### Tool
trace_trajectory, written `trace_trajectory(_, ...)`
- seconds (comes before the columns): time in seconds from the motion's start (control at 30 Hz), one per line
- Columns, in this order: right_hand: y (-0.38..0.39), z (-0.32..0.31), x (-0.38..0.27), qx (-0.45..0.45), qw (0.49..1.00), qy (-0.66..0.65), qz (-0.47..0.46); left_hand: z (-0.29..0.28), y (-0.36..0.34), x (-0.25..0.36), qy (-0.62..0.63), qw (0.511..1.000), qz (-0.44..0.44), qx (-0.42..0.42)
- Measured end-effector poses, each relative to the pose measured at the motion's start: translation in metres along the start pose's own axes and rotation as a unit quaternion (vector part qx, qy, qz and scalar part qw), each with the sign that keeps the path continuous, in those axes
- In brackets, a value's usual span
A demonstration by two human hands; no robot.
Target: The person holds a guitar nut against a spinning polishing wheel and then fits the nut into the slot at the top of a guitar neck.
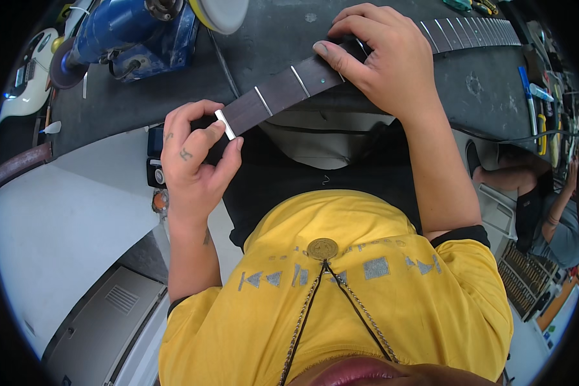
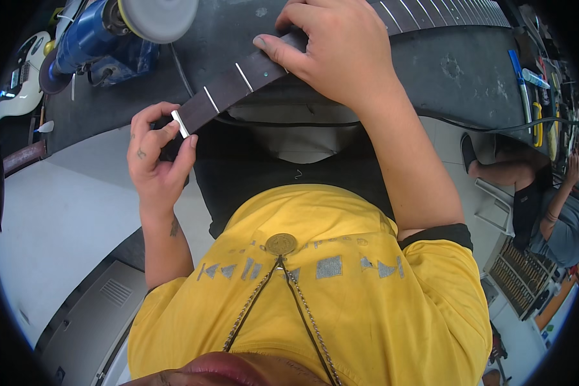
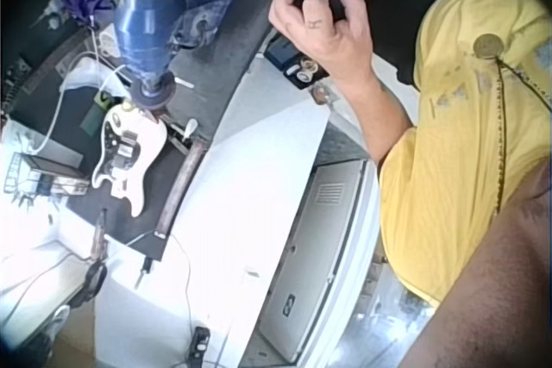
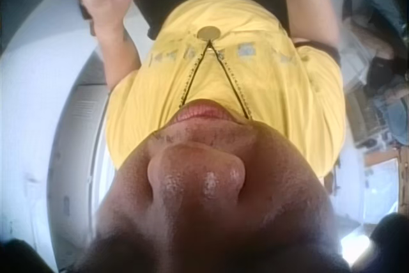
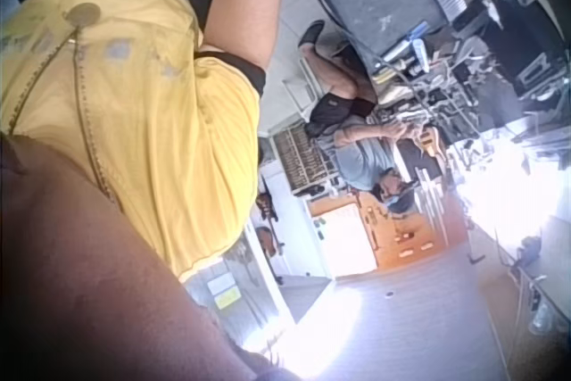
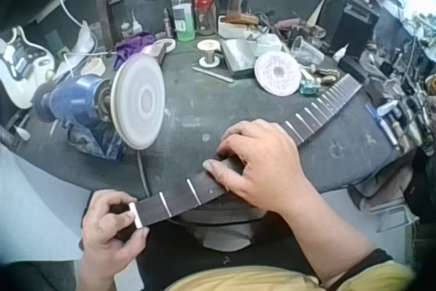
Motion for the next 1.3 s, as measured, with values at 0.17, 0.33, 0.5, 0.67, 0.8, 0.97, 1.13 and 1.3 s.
trace_trajectory(0.17, 0.002, 0.0028, 0.0055, 0.01, 1.0, -0.004, -0.008, 0.0004, -0.0011, -0.0002, 0.004, 1.0, 0.004, -0.002)
trace_trajectory(0.33, -0.0004, -0.0001, 0.0008, -0.001, 1.0, -0.005, 0.003, -0.0005, -0.0021, 0.0031, -0.021, 1.0, 0.014, 0.007)
trace_trajectory(0.5, -0.0006, -0.001, 0.0006, -0.003, 1.0, -0.005, 0.005, -0.0001, -0.0016, 0.0043, -0.028, 0.999, 0.017, 0.011)
trace_trajectory(0.67, -0.0005, -0.0007, 0.0011, -0.005, 1.0, -0.007, 0.007, 0.0001, -0.0014, 0.0041, -0.029, 0.999, 0.017, 0.013)
trace_trajectory(0.8, 0.0008, -0.0004, 0.0019, 0.0, 1.0, 0.0, -0.001, 0.0001, -0.0021, 0.0075, -0.027, 0.999, 0.013, 0.014)
trace_trajectory(0.97, 0.0003, -0.0013, 0.0031, 0.001, 1.0, -0.007, 0.002, 0.0013, -0.0029, 0.0056, -0.028, 0.999, 0.021, 0.003)
trace_trajectory(1.13, 0.0004, -0.0015, 0.0043, -0.003, 1.0, -0.007, 0.005, 0.0034, -0.0038, 0.0039, -0.029, 0.999, 0.015, 0.003)
trace_trajectory(1.3, 0.0, -0.0013, 0.0045, -0.004, 1.0, -0.004, 0.006, 0.0048, -0.0039, 0.001, -0.02, 1.0, 0.007, 0.007)
Point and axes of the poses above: each hand's wrist, its own y-axis away from the middle knuckle, its own z-axis out of the palm, x = y × z, the point moved 9 cm from there along -y, towards the middle knuckle, and after that the axes turned 5 degrees about -y, right-handed, at the moved point
